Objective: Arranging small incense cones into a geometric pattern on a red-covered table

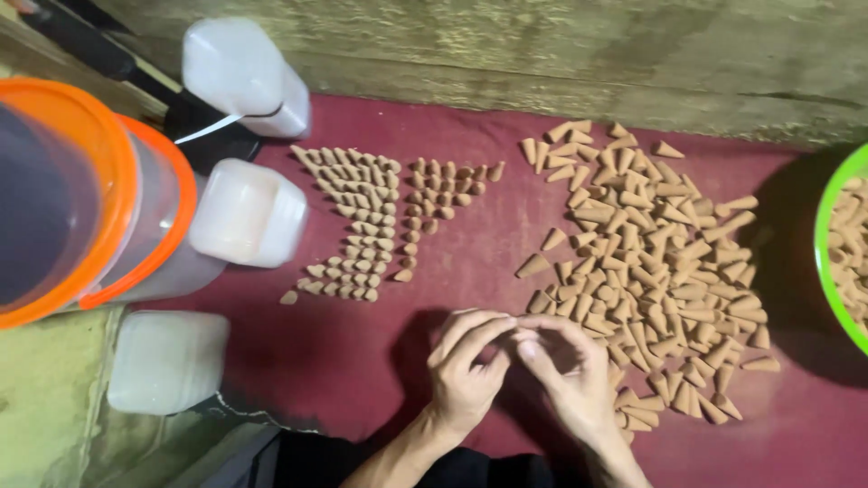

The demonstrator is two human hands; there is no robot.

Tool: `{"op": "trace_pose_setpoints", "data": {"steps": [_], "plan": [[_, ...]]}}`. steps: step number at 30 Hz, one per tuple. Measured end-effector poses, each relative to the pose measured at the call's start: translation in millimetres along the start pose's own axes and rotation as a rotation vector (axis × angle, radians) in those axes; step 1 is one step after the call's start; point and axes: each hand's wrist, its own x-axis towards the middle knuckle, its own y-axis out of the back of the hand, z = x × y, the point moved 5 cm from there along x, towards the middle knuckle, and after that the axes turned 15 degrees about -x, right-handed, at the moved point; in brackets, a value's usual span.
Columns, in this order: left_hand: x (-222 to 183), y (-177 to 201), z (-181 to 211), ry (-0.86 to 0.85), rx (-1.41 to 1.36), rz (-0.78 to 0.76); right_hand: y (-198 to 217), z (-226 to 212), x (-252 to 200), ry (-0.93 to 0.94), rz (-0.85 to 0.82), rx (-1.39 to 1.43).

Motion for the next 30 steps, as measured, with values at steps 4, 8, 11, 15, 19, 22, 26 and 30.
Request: {"op": "trace_pose_setpoints", "data": {"steps": [4,8,11,15,19,22,26,30], "plan": [[-22.0,47.9,-27.1,0.086,0.131,0.169,-68.1,-33.1,23.8,0.096,-0.045,-0.136],[-34.4,80.7,-49.2,0.241,0.195,0.292,-115.0,-30.7,37.8,0.081,0.005,-0.285],[-43.2,93.3,-60.6,0.321,0.207,0.320,-134.5,-32.7,45.2,0.149,0.031,-0.399],[-59.5,94.1,-71.7,0.430,0.155,0.305,-146.1,-29.0,47.2,0.304,0.114,-0.524],[-55.4,93.7,-69.4,0.428,0.167,0.304,-148.5,-21.7,45.9,0.347,0.164,-0.575],[-49.9,94.2,-68.2,0.420,0.177,0.284,-149.6,-18.8,47.9,0.342,0.157,-0.566],[-45.1,93.9,-68.1,0.398,0.201,0.279,-150.8,-12.6,50.9,0.376,0.156,-0.585],[-40.7,92.5,-67.3,0.345,0.239,0.255,-150.6,-13.9,52.5,0.389,0.170,-0.582]]}}
